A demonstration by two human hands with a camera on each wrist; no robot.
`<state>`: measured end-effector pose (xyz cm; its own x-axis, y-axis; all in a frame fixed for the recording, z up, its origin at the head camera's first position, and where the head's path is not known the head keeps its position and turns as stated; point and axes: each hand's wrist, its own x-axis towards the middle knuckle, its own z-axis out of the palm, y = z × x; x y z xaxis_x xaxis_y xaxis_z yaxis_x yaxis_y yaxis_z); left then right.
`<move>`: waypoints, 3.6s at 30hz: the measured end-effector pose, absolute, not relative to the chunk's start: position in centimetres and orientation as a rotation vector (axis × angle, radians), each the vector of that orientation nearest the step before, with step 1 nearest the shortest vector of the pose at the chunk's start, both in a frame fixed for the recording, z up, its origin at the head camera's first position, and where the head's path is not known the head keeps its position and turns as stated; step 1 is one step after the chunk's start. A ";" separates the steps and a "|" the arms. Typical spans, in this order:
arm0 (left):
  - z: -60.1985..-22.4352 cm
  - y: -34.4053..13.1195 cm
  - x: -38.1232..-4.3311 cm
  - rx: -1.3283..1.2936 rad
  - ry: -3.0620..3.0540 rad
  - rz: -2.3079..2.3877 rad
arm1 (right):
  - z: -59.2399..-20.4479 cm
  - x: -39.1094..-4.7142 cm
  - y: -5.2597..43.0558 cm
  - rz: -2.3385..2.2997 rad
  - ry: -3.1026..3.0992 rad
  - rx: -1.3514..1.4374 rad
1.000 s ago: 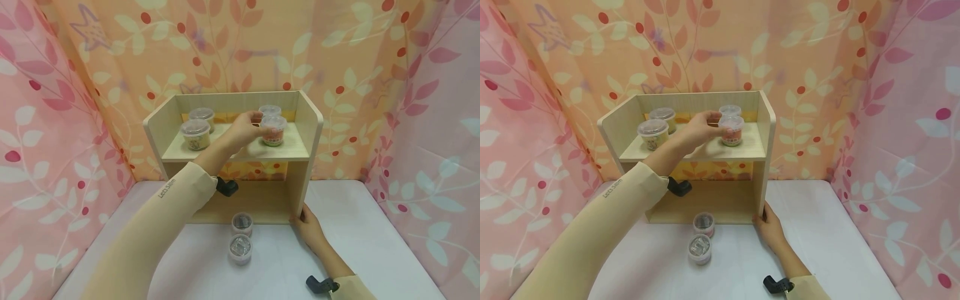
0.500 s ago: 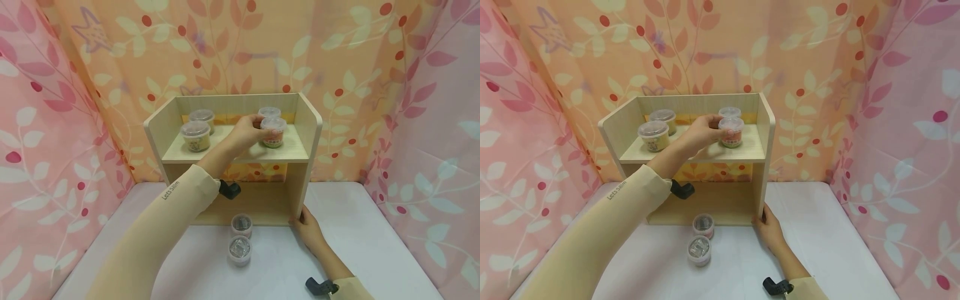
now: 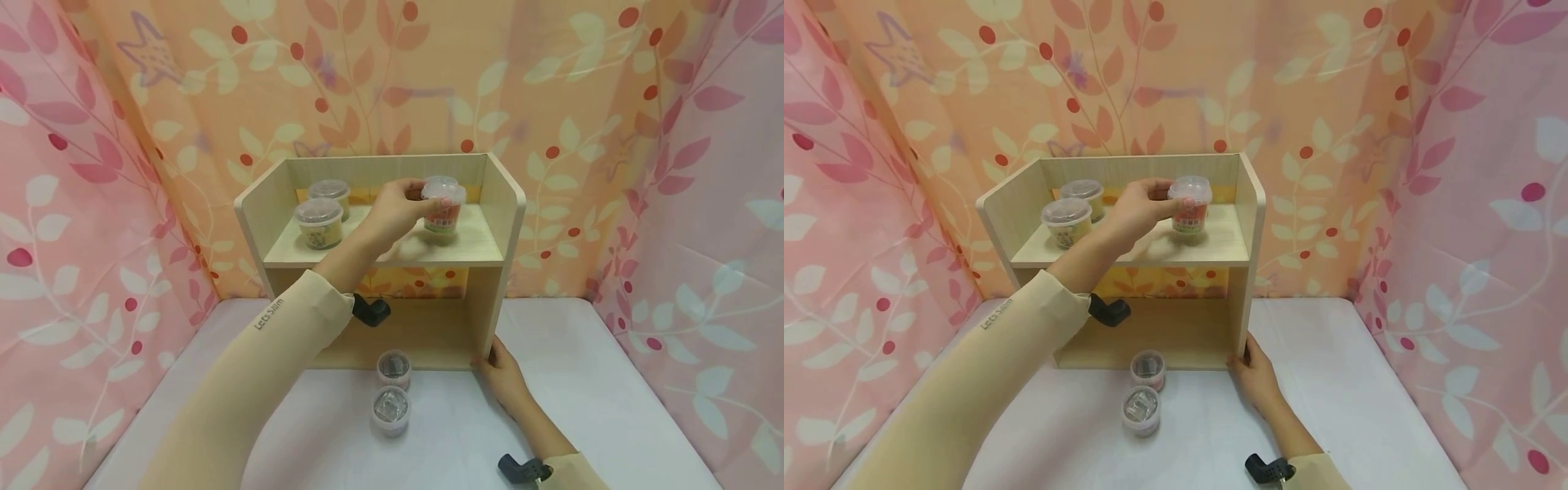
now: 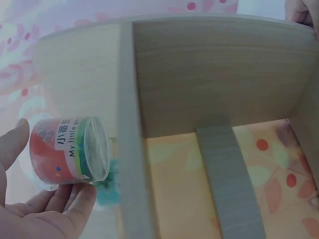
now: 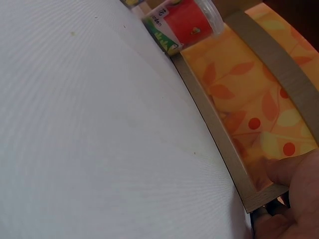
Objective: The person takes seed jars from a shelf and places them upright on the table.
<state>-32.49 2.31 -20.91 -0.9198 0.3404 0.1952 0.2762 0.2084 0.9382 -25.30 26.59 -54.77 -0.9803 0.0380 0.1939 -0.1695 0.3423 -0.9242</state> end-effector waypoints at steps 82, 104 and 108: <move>-45.0 3.7 -26.3 0.669 2.412 1.371 | -54.7 -25.4 26.6 1.678 -2.403 0.095; -45.5 4.5 -25.8 0.512 2.391 1.358 | -54.5 -25.4 26.6 1.651 -2.416 0.115; -45.5 4.6 -25.8 0.469 2.404 1.334 | -54.5 -25.3 26.6 1.653 -2.414 0.117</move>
